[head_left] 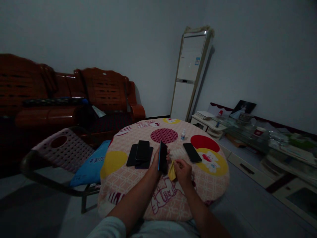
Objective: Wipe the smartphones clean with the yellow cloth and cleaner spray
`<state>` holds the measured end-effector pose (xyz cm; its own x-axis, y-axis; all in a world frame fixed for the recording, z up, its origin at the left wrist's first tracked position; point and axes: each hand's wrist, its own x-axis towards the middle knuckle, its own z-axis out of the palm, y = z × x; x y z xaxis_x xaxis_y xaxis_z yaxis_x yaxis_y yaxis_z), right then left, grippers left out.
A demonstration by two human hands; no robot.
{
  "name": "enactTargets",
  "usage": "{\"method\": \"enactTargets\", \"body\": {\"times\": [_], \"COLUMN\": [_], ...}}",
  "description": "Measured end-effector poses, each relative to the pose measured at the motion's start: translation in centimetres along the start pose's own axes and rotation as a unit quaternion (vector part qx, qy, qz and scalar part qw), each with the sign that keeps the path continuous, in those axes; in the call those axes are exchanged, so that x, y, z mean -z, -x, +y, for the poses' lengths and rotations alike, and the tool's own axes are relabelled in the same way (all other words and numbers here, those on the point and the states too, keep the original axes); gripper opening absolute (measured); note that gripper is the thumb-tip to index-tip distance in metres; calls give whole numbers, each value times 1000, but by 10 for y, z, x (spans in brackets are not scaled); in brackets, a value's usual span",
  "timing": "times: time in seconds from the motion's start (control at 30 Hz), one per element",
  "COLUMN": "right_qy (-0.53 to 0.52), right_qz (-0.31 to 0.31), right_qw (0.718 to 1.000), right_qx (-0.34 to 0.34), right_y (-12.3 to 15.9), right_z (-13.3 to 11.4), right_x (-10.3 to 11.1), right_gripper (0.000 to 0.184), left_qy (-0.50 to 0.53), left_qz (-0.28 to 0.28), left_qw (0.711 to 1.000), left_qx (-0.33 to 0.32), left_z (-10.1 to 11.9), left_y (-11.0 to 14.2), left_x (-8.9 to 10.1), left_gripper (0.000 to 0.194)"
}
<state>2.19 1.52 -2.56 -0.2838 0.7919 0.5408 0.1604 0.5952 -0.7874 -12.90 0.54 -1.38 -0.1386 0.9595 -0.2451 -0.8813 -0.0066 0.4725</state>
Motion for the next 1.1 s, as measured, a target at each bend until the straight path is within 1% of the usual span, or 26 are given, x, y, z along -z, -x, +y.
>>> {"method": "enactTargets", "body": {"times": [0.07, 0.13, 0.23, 0.37, 0.47, 0.5, 0.57, 0.7, 0.77, 0.83, 0.9, 0.97, 1.03, 1.1], "right_qy": [-23, -35, -35, -22, -16, -7, 37, 144, 150, 138, 133, 134, 136, 131], "right_qz": [-16, -35, -44, -19, -28, -37, -42, -1, 7, -7, -38, -76, -107, -127], "right_qw": [997, 993, 993, 994, 993, 994, 997, 988, 984, 984, 985, 984, 982, 982], "right_qx": [-71, -104, -105, -109, -116, -105, -61, 56, 97, 114, 107, 91, 72, 54], "right_y": [-3, -5, -6, -7, -8, -7, -7, -7, -5, -3, -1, -1, -3, -6], "right_z": [7, 10, 8, 7, 10, 12, 13, 5, -2, -9, -15, -19, -22, -23], "right_x": [-2, -4, -5, -4, -4, -3, -3, 0, -2, -7, -15, -24, -30, -33], "right_gripper": [18, 23, 24, 24, 24, 23, 23, 28, 31, 34, 46, 69, 87, 95], "left_qy": [32, 52, 79, 85, 90, 92, 97, 104, 102, 98, 86, 62, 29, -2], "left_qz": [-36, -46, -36, -33, -25, -21, -15, -23, -27, -24, -12, 2, 15, 24], "left_qw": [999, 997, 996, 996, 994, 993, 991, 988, 986, 984, 985, 988, 989, 989], "left_qx": [-21, -13, -6, -11, -53, -70, -93, -108, -127, -146, -151, -144, -142, -147], "left_z": [2, 1, 0, 5, 13, 15, 19, 24, 26, 26, 23, 18, 11, 5], "left_y": [1, 1, 3, 6, 8, 8, 9, 11, 12, 11, 11, 10, 10, 10], "left_x": [2, 2, -3, -6, -4, -3, -2, -2, -3, -4, -6, -8, -10, -13], "left_gripper": [47, 55, 62, 70, 73, 73, 72, 71, 71, 70, 70, 70, 67, 66]}}
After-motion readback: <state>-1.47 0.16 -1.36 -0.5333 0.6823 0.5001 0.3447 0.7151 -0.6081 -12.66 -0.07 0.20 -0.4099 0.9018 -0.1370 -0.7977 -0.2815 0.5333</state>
